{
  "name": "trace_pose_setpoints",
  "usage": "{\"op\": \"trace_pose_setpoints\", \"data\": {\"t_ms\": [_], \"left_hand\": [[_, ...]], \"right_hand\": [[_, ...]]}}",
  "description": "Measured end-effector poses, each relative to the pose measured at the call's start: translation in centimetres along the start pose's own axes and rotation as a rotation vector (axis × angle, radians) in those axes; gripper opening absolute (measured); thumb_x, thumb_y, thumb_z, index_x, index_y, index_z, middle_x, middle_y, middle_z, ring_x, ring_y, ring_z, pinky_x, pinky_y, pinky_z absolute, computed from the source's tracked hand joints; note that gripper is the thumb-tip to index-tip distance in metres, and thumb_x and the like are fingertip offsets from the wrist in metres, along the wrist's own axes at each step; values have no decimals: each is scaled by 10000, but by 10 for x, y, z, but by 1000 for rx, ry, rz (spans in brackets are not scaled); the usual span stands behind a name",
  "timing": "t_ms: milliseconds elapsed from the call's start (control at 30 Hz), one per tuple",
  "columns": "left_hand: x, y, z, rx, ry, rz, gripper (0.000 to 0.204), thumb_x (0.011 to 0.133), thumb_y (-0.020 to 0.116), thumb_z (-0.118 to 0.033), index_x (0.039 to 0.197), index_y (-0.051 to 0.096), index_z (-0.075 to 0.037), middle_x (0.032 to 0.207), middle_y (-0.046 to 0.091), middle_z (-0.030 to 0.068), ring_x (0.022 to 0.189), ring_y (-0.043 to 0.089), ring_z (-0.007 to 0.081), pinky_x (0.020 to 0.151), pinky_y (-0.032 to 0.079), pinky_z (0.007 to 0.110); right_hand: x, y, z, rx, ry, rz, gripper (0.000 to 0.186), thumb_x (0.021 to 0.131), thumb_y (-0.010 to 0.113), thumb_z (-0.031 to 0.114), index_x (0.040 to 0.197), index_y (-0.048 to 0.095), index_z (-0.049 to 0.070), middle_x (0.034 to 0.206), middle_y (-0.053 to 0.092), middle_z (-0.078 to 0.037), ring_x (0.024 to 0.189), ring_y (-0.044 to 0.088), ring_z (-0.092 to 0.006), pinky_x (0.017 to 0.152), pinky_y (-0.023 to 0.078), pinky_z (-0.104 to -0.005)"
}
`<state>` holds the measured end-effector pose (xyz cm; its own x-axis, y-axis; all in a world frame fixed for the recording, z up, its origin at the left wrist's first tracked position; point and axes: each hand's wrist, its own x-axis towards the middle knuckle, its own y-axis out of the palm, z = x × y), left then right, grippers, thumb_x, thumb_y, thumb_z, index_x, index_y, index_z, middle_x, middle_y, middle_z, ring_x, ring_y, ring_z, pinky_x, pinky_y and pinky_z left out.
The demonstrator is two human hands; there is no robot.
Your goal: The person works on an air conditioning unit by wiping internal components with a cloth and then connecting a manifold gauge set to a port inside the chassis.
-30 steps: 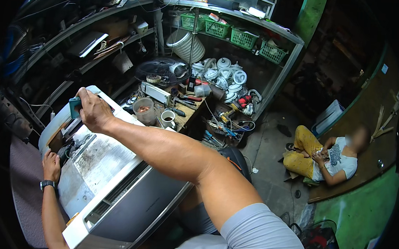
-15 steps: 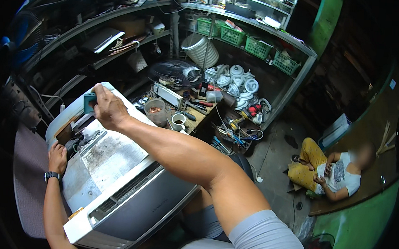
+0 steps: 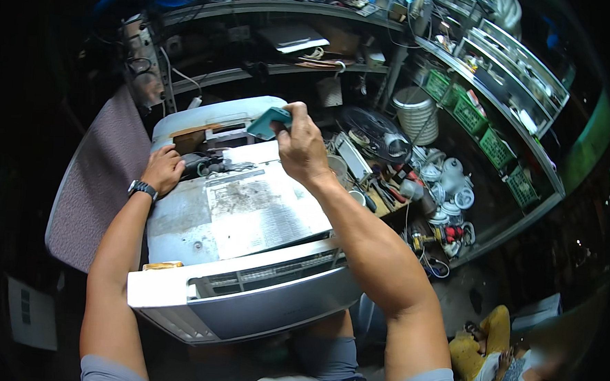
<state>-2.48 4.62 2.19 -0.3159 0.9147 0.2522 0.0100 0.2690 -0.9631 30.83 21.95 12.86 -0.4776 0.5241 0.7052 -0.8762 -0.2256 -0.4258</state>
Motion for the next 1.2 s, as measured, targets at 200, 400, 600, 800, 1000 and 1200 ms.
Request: {"op": "trace_pose_setpoints", "data": {"t_ms": [200,400,600,800,1000,1200], "left_hand": [[-5,-2,5,-49,-46,17,416,1014,488,-339,1152,752,-50,1316,661,92,1451,398,286,1211,258,495],[-2,-6,-7,-20,-22,33,406,1031,476,-326,1127,740,-32,1306,655,96,1452,392,294,1196,273,494],[-5,-7,-5,-16,-32,27,404,1028,478,-328,1127,743,-40,1313,655,94,1456,387,292,1197,273,492],[-3,-5,-4,-13,-38,34,423,1022,472,-344,1144,755,-54,1318,659,78,1454,390,280,1199,270,475],[-2,1,-1,-8,-37,3,441,1016,462,-359,1136,770,-66,1313,661,67,1453,392,272,1201,262,467],[-3,-5,-6,-5,-43,42,443,1030,451,-350,1163,751,-53,1342,642,81,1466,374,277,1209,254,475]], "right_hand": [[3,9,4,-22,21,22,214,993,603,68,1166,479,42,977,663,-218,896,686,-391,780,522,-483],[0,0,7,-15,34,17,251,943,594,18,1166,483,51,997,665,-207,898,692,-409,777,541,-489],[2,3,10,68,22,43,243,971,593,1,1173,468,53,983,666,-205,868,704,-366,749,560,-461],[1,4,6,40,-2,51,262,969,582,-20,1180,467,85,936,674,-174,840,709,-347,723,557,-464],[0,7,-1,172,14,50,272,966,571,-37,1188,471,86,918,674,-170,837,713,-323,727,552,-450],[-1,6,3,181,13,141,277,966,552,-61,1186,463,82,907,663,-169,818,700,-298,726,542,-435]]}}
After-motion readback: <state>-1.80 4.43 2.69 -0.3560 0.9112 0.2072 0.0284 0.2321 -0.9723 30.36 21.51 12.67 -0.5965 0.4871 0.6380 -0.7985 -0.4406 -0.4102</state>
